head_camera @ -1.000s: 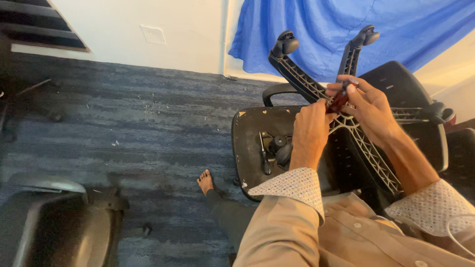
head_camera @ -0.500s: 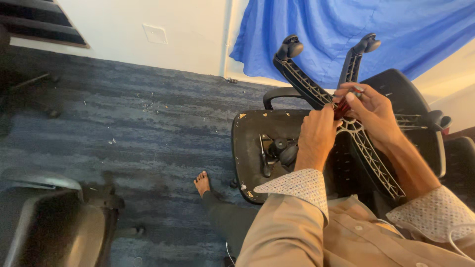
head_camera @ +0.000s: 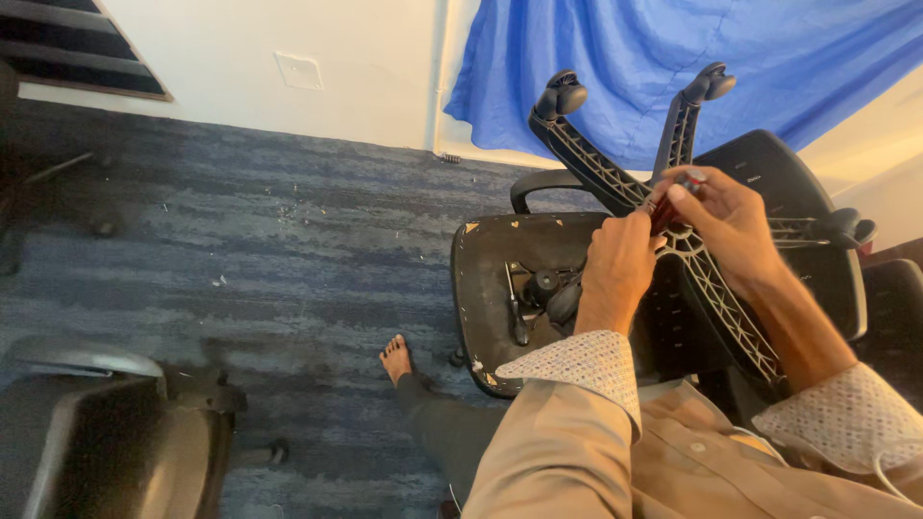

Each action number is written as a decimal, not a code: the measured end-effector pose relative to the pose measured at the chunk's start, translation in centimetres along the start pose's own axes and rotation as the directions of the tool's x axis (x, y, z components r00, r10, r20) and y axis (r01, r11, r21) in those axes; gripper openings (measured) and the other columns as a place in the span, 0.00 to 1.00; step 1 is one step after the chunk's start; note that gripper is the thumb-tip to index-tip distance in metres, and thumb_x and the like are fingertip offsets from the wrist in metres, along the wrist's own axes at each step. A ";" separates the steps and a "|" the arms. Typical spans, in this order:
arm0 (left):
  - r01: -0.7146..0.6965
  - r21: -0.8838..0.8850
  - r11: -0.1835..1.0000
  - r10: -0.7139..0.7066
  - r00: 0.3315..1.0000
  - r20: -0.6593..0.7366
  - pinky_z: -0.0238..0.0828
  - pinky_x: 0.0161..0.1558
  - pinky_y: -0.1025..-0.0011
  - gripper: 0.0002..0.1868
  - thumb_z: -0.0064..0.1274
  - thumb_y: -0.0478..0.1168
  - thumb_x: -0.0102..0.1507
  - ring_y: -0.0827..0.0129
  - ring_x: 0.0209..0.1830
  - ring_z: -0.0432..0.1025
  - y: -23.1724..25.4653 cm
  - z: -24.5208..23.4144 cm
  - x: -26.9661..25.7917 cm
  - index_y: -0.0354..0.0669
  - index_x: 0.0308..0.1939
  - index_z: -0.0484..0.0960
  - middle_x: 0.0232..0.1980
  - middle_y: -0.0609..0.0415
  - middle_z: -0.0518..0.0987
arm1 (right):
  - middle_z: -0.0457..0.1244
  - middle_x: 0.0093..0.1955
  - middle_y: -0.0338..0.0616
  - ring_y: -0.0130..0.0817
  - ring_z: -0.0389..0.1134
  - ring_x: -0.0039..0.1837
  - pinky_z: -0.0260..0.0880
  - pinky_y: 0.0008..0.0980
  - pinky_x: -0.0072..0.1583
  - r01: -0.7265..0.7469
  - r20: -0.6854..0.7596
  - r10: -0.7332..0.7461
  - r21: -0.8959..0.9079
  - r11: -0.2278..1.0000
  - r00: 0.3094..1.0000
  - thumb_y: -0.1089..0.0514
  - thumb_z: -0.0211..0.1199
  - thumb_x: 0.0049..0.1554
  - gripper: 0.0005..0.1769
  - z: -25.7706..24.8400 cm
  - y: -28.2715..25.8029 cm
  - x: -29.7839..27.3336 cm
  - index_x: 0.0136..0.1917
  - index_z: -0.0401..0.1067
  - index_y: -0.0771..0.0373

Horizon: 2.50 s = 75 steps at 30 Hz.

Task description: The person uses a screwdriver to tighten a central bolt on the base of an overturned office chair. The chair remains upside down on the carpet while the person works on the base.

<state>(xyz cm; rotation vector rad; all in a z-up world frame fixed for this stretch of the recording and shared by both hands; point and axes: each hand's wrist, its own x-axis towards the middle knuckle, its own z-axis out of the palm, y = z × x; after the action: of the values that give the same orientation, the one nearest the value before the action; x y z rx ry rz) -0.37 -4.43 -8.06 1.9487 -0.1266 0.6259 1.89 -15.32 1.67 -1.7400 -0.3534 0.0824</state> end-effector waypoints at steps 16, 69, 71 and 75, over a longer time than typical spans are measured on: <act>-0.059 0.012 0.998 0.060 0.987 -0.146 0.72 0.43 0.48 0.16 0.65 0.41 0.60 0.42 0.41 0.75 0.4 -0.5 0.0 0.39 0.48 0.78 0.39 0.42 0.80 | 0.68 0.58 0.44 0.28 0.70 0.59 0.72 0.29 0.61 -0.055 -0.054 0.050 -0.112 0.992 0.997 0.63 0.58 0.65 0.20 -0.4 0.2 -0.2 0.69 0.65 0.71; 0.259 -0.394 0.882 -0.306 0.950 -0.059 0.71 0.51 0.48 0.26 0.51 0.24 0.58 0.39 0.50 0.76 5.9 -0.5 0.6 0.31 0.61 0.70 0.49 0.33 0.80 | 0.68 0.59 0.45 0.28 0.71 0.59 0.76 0.28 0.59 -0.029 0.029 0.033 -0.122 0.992 0.999 0.63 0.62 0.59 0.21 -0.4 -3.1 -1.5 0.66 0.66 0.65; 0.181 -0.411 0.893 -0.273 0.945 -0.178 0.70 0.51 0.48 0.19 0.50 0.25 0.61 0.39 0.50 0.75 6.2 0.1 0.2 0.32 0.57 0.71 0.48 0.34 0.80 | 0.67 0.57 0.47 0.28 0.69 0.58 0.74 0.28 0.59 0.075 -0.032 -0.089 -0.308 0.948 0.996 0.65 0.68 0.58 0.21 -0.3 -1.9 -1.3 0.63 0.65 0.70; 0.236 -0.327 0.915 -0.329 0.907 -0.265 0.69 0.50 0.50 0.10 0.50 0.29 0.67 0.40 0.50 0.74 7.1 0.4 -1.0 0.33 0.52 0.74 0.48 0.35 0.78 | 0.66 0.50 0.48 0.29 0.68 0.51 0.71 0.28 0.50 0.038 -0.196 -0.145 -0.466 0.884 0.970 0.63 0.73 0.59 0.23 0.3 0.5 0.1 0.59 0.63 0.72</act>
<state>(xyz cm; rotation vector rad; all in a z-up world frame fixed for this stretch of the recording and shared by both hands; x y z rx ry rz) -3.58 -8.21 -2.89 1.5246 0.2541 0.6721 2.03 -15.12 1.11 -2.1739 -0.3015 -0.2922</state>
